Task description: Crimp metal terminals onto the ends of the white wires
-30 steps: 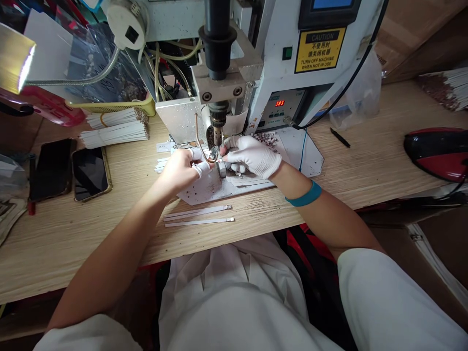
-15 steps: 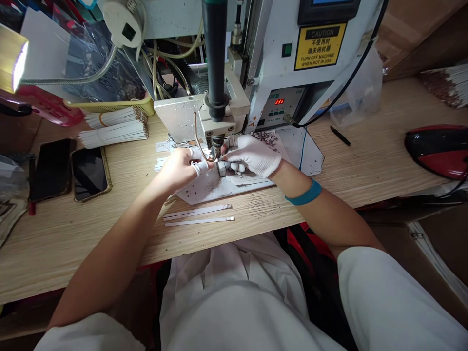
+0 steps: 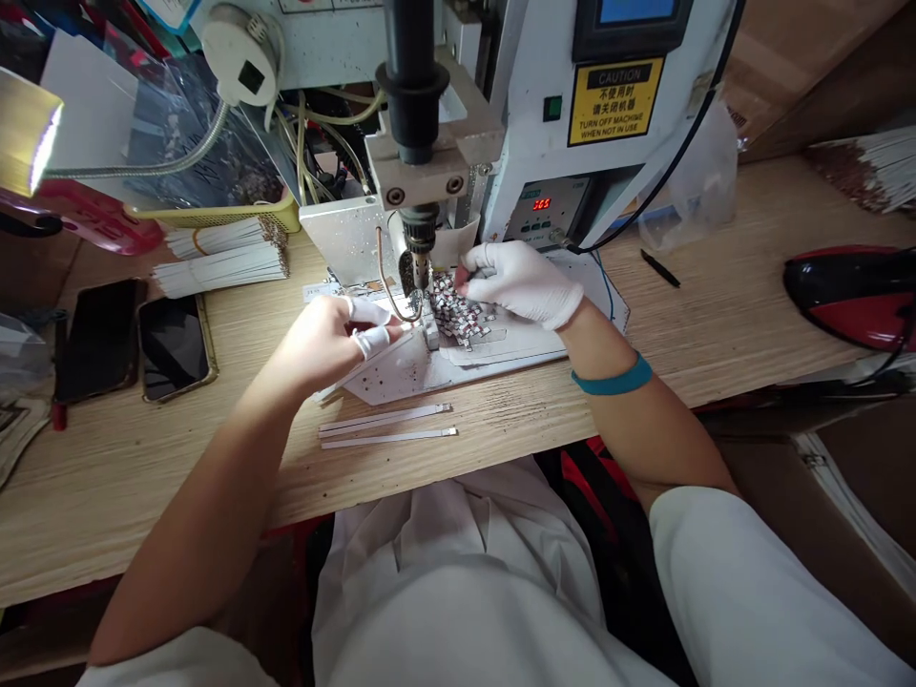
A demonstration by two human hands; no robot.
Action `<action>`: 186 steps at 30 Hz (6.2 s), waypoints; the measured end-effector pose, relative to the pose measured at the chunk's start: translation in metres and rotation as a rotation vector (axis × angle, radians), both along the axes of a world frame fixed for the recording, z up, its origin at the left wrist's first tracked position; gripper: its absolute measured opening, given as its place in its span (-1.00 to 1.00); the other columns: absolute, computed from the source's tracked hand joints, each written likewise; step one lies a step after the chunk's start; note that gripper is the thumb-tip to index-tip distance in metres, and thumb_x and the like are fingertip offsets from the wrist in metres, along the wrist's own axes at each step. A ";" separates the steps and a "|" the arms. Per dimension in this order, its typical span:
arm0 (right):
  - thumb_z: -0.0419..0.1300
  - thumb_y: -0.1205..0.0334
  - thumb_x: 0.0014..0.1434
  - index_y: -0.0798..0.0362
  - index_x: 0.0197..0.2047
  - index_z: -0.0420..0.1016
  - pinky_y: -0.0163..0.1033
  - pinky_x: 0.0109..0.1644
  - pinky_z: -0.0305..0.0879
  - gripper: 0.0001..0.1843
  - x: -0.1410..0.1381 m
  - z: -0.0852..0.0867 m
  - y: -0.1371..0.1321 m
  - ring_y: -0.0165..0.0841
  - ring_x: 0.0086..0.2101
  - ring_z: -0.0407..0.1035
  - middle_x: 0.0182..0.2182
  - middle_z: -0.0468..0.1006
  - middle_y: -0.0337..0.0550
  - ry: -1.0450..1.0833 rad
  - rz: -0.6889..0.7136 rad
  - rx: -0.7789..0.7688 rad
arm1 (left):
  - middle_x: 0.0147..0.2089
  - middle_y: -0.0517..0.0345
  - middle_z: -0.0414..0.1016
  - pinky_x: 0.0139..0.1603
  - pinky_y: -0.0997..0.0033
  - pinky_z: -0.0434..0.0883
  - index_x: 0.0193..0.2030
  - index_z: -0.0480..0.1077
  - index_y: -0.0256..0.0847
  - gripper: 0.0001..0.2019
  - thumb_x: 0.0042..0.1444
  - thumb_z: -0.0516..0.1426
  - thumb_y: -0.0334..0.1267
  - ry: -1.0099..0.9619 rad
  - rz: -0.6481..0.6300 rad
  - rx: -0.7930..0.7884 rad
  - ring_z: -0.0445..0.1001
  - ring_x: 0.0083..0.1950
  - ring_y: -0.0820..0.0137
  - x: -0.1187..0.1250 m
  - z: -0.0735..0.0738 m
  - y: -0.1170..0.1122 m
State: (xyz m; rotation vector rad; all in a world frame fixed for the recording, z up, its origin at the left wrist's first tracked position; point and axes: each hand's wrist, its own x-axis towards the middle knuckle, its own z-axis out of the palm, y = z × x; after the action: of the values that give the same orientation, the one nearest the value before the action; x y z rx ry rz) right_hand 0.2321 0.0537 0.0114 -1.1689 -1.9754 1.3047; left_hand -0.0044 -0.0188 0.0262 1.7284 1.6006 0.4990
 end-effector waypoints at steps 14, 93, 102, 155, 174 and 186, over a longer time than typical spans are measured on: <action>0.20 0.39 -0.01 0.11 -0.41 0.56 -0.27 -0.23 0.25 -0.90 0.000 -0.009 -0.002 -0.35 -0.31 0.42 -0.40 0.58 -0.22 -0.364 0.169 0.264 | -0.18 -0.06 0.56 -0.33 0.36 0.32 -0.17 0.53 -0.25 -0.70 0.06 0.07 -0.18 0.592 -0.071 0.204 0.48 -0.29 0.23 0.002 -0.020 -0.004; 0.22 0.43 0.11 0.07 -0.32 0.32 -0.43 -0.70 0.10 -0.86 -0.027 -0.019 -0.016 -0.57 -0.66 0.18 -0.54 0.31 -0.32 0.333 0.030 -0.412 | -0.55 0.19 0.41 -0.58 0.51 0.17 -0.31 0.54 -0.30 -0.65 -0.05 0.21 -0.01 -0.057 0.080 -0.035 0.24 -0.56 0.49 0.008 -0.017 0.008; 0.24 0.42 0.08 0.06 -0.33 0.29 -0.41 -0.70 0.10 -0.83 -0.028 -0.017 -0.016 -0.55 -0.63 0.19 -0.50 0.32 -0.29 0.321 0.036 -0.422 | -0.47 0.15 0.48 -0.51 0.47 0.23 -0.25 0.55 -0.29 -0.60 -0.09 0.23 0.03 -0.075 0.098 -0.088 0.32 -0.50 0.43 0.010 -0.013 0.009; 0.30 0.36 0.06 0.11 -0.33 0.36 -0.44 -0.69 0.19 -0.84 -0.025 -0.023 -0.014 -0.54 -0.66 0.26 -0.58 0.42 -0.26 0.325 0.013 -0.426 | -0.40 0.16 0.46 -0.40 0.48 0.23 -0.30 0.48 -0.27 -0.62 0.00 0.19 0.07 -0.099 0.022 -0.053 0.32 -0.39 0.42 0.003 -0.017 0.003; 0.15 0.47 0.12 0.11 -0.33 0.32 -0.47 -0.76 0.06 -0.91 -0.029 -0.019 -0.016 -0.60 -0.71 0.18 -0.56 0.33 -0.32 0.319 0.034 -0.375 | -0.49 0.19 0.45 -0.51 0.50 0.19 -0.33 0.53 -0.27 -0.60 -0.09 0.22 0.08 -0.024 0.109 -0.077 0.32 -0.48 0.42 0.008 -0.019 0.010; 0.20 0.51 0.05 0.09 -0.34 0.31 -0.45 -0.76 0.05 -0.83 -0.029 -0.018 -0.016 -0.60 -0.68 0.21 -0.47 0.38 -0.27 0.337 0.007 -0.440 | -0.48 0.19 0.43 -0.48 0.47 0.22 -0.35 0.50 -0.29 -0.68 -0.12 0.23 -0.05 -0.138 0.103 -0.096 0.29 -0.48 0.44 0.010 -0.018 0.012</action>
State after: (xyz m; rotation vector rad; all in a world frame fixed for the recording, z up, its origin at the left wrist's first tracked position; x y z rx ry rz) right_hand 0.2027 0.0380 -0.0066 -1.0379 -1.4955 1.8651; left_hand 0.0055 -0.0065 0.0085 1.5136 1.5940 0.5693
